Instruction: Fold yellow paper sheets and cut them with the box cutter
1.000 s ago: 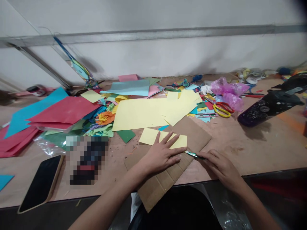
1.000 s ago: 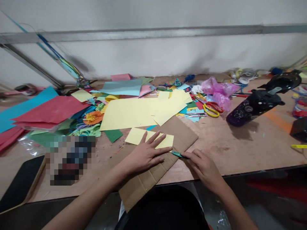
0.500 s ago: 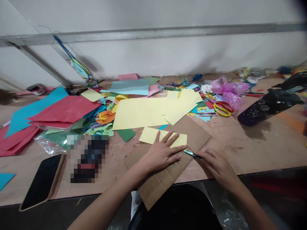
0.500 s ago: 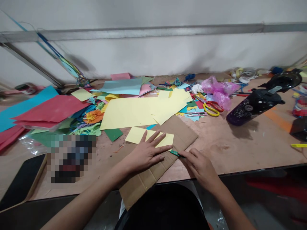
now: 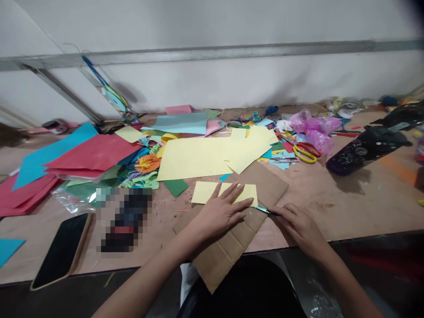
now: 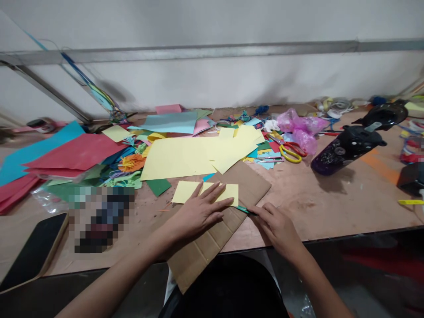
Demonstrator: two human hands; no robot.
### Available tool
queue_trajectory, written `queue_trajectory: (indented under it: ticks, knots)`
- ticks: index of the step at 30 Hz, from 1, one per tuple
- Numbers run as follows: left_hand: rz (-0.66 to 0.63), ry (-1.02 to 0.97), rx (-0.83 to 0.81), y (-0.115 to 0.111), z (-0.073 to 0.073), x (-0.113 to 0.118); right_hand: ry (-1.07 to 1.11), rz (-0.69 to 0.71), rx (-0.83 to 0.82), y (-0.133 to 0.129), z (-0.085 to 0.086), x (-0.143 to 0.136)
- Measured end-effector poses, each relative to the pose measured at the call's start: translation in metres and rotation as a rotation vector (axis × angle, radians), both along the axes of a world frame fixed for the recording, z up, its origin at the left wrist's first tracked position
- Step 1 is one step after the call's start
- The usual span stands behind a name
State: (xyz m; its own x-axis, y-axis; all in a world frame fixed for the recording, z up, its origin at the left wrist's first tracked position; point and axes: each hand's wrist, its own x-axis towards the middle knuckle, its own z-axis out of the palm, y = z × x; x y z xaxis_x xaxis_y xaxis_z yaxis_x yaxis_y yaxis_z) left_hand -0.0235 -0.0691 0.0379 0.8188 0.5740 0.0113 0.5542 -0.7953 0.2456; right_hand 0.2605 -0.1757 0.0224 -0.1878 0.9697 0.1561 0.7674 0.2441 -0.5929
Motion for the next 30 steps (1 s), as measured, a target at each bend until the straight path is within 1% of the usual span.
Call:
queue_trajectory:
  ticks: [4,7,10,14,16,19,21,24,27,30]
  knots:
    - [0.01,0.007,-0.062,0.0,-0.006,0.0,0.001,-0.002,0.008,-0.002,-0.001,0.0]
    - [0.017,0.024,-0.099,-0.001,-0.007,0.001,0.005,0.0,-0.005,-0.003,-0.001,0.001]
    - [0.022,0.014,-0.103,-0.002,-0.007,0.002,0.02,-0.004,-0.013,-0.002,0.0,-0.002]
    - [0.042,0.003,-0.103,-0.004,-0.008,0.005,0.032,0.036,-0.02,0.002,0.002,-0.01]
    - [0.049,0.011,-0.112,-0.005,-0.007,0.006,0.024,0.041,-0.02,0.004,0.001,-0.013]
    - [0.039,0.015,-0.114,-0.001,-0.001,0.001,0.018,0.031,-0.011,0.005,0.0,-0.015]
    - [0.034,0.01,-0.087,0.002,0.004,-0.006,0.021,0.031,-0.002,0.005,-0.001,-0.014]
    - [0.06,0.026,-0.053,0.005,0.009,-0.018,0.023,0.028,0.006,0.005,-0.001,-0.013]
    - [0.076,0.062,-0.063,0.001,0.011,-0.024,0.02,0.002,0.02,0.005,-0.002,-0.011]
    - [0.085,0.088,-0.057,-0.006,0.008,-0.022,0.016,-0.012,0.036,0.005,-0.003,-0.008]
